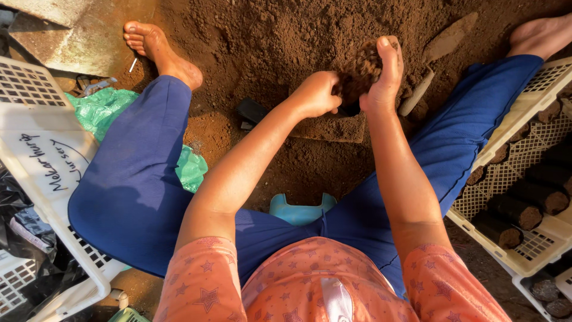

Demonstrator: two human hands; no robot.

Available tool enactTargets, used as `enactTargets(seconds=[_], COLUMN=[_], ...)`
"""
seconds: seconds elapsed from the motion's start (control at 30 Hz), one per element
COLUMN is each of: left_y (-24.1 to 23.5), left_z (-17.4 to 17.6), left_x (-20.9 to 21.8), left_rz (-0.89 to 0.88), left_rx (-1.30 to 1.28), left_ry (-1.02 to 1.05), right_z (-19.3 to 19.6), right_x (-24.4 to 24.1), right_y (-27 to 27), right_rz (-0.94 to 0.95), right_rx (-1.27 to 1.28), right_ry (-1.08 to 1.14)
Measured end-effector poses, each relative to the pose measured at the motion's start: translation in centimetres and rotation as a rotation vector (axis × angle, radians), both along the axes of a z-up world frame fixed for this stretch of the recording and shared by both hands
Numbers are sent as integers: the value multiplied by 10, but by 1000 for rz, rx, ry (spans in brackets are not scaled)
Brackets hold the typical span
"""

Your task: The person sits on the ground and repeatedly fills small black plastic nursery pouches with soil from a large pile. They pack the soil into each pouch by hand, then place the filled pouches into a nearby white plastic crate.

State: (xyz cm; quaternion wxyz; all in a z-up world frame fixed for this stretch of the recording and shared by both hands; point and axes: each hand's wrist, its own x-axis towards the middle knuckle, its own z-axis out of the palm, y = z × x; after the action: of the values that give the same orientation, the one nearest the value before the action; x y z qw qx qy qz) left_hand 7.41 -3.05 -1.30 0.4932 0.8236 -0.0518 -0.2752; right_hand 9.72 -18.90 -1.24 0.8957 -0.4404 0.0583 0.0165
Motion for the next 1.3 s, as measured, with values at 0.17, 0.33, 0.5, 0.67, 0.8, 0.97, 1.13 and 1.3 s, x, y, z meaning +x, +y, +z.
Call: enactTargets(seconds=[0.17,0.33,0.5,0.67,0.8,0.97,1.13,1.3], left_y=[12,19,21,24,25,23,22,18], left_z=[-5,-7,-12,-8,-4,-14,-34,-32], left_x=[3,1,0,-3,-11,-8,-9,-11], left_rz=[-8,-29,-35,-61,-33,-146,-160,-216], left_rx=[-30,-145,-145,-139,-151,-56,-49,43], left_ry=[33,-7,21,-84,93,-266,-275,-328], right_z=[3,0,0,45,102,86,14,38], right_x=[-4,-9,-19,-28,-38,-54,-37,-32], right_y=[4,2,5,-2,-37,-40,-19,-23], right_rz=[129,176,262,423,506,895,1127,1239], right_rx=[-13,-49,-44,-390,-1288,-2009,-2306,-2171], right_ry=[-18,-158,-205,-307,-712,-419,-301,-205])
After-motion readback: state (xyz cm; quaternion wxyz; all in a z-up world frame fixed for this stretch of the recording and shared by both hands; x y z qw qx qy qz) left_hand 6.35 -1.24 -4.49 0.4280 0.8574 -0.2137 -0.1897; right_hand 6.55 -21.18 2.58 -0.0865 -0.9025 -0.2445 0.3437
